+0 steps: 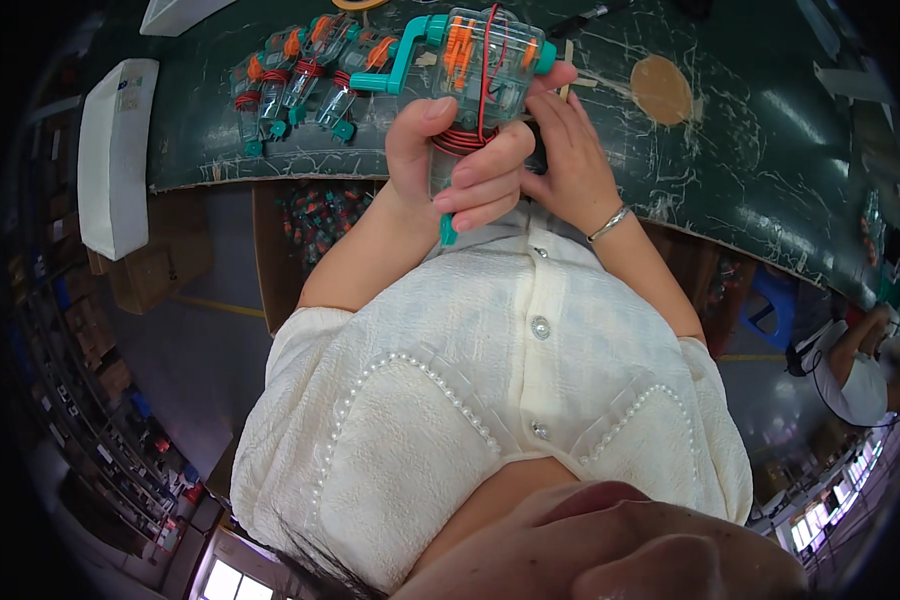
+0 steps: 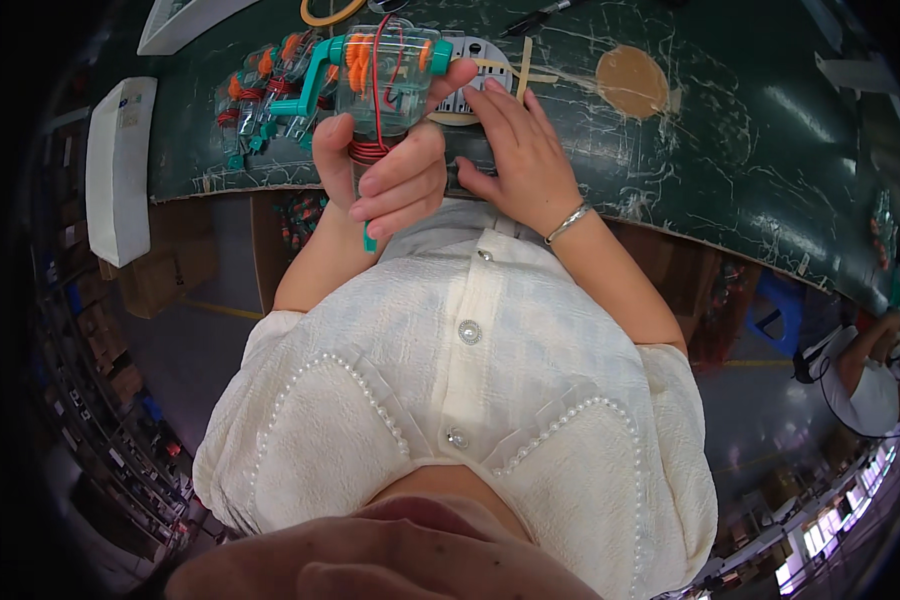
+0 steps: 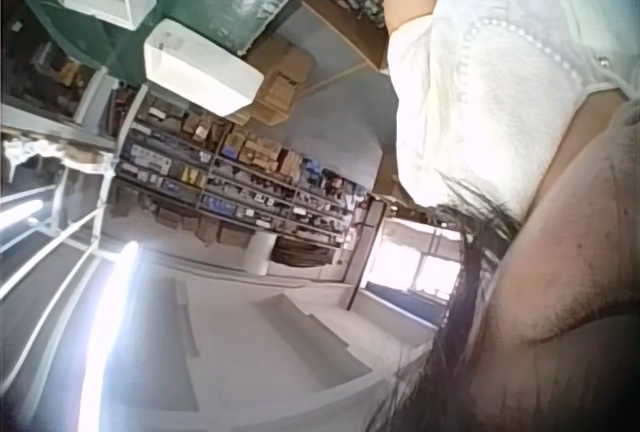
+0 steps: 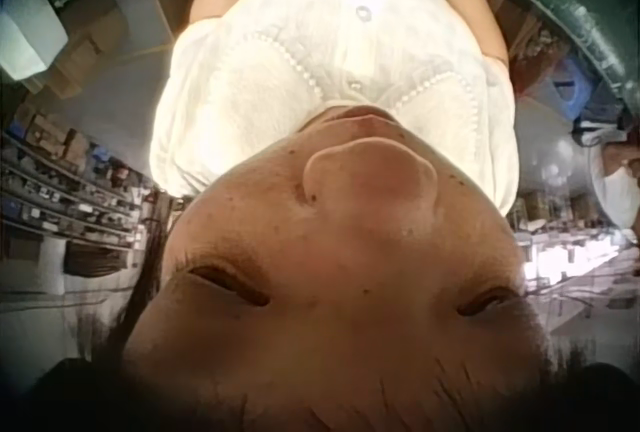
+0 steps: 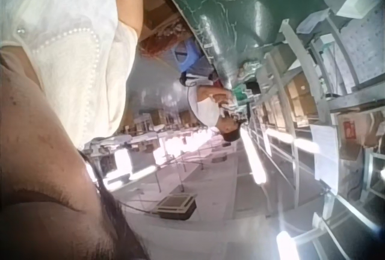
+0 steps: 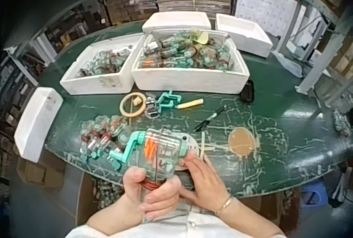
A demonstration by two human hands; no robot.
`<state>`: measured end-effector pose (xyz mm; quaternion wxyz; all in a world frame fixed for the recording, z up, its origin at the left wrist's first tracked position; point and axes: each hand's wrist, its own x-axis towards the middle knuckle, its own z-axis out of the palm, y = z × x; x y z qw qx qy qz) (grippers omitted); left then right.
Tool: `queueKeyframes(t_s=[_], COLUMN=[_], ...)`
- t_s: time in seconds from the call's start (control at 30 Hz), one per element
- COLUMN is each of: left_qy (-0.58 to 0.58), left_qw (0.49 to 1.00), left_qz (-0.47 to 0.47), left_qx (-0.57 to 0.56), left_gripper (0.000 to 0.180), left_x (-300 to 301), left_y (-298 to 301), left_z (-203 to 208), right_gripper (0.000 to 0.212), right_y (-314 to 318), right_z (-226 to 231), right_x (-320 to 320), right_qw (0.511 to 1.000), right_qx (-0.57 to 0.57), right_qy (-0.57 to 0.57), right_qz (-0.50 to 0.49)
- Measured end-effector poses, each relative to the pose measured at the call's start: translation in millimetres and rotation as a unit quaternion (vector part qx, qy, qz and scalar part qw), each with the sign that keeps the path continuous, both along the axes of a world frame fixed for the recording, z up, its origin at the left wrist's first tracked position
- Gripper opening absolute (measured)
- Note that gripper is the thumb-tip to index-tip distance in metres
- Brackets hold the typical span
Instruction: Assembling small electronic components and placing them into housings at a production workbench.
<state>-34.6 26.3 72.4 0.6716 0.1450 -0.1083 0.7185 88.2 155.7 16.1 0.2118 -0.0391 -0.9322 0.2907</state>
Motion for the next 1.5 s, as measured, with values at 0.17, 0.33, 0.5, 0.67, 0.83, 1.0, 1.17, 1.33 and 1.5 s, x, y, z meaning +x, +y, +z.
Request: queueKeyframes(t_s=[0.17,0.33,0.5,0.67,0.83,1.0,1.17,1.33,1.5], left_qy=[0.011,0.003,0.692,0.798,0.764,0.693,0.777,0.802,0.791], left_qw=[1.000,0.999,0.491,0.383,0.324,0.271,0.164,0.079,0.058], left_qz=[-0.017,-0.020,0.472,0.300,0.377,0.468,0.388,0.370,0.414], left_qx=[0.008,-0.033,-0.240,-0.356,-0.411,-0.477,-0.467,-0.462,-0.447], left_gripper=[0.081,0.079,0.071,0.075,0.075,0.075,0.072,0.069,0.075], left_x=[1,0,12,30,22,-29,-24,-27,-29], left_y=[0,-5,-7,-13,-21,-47,-60,-63,-68], left_z=[1,1,-14,1,-11,-8,-23,-39,-31], right_gripper=[0.073,0.062,0.026,0.013,0.008,0.013,0.021,0.027,0.029], right_y=[3,5,28,5,5,13,47,57,46], right_z=[-4,4,26,58,56,57,22,-4,100], right_x=[2,2,20,17,17,27,22,13,29], right_qw=[1.000,0.994,0.883,0.951,0.974,0.977,0.984,0.945,0.948], right_qx=[0.000,-0.108,-0.467,-0.304,-0.216,-0.205,-0.031,0.222,-0.010], right_qy=[0.004,0.014,0.044,-0.018,-0.065,0.056,-0.029,-0.046,0.229], right_qz=[0.005,0.008,-0.013,-0.046,-0.015,0.035,-0.172,-0.236,-0.222])
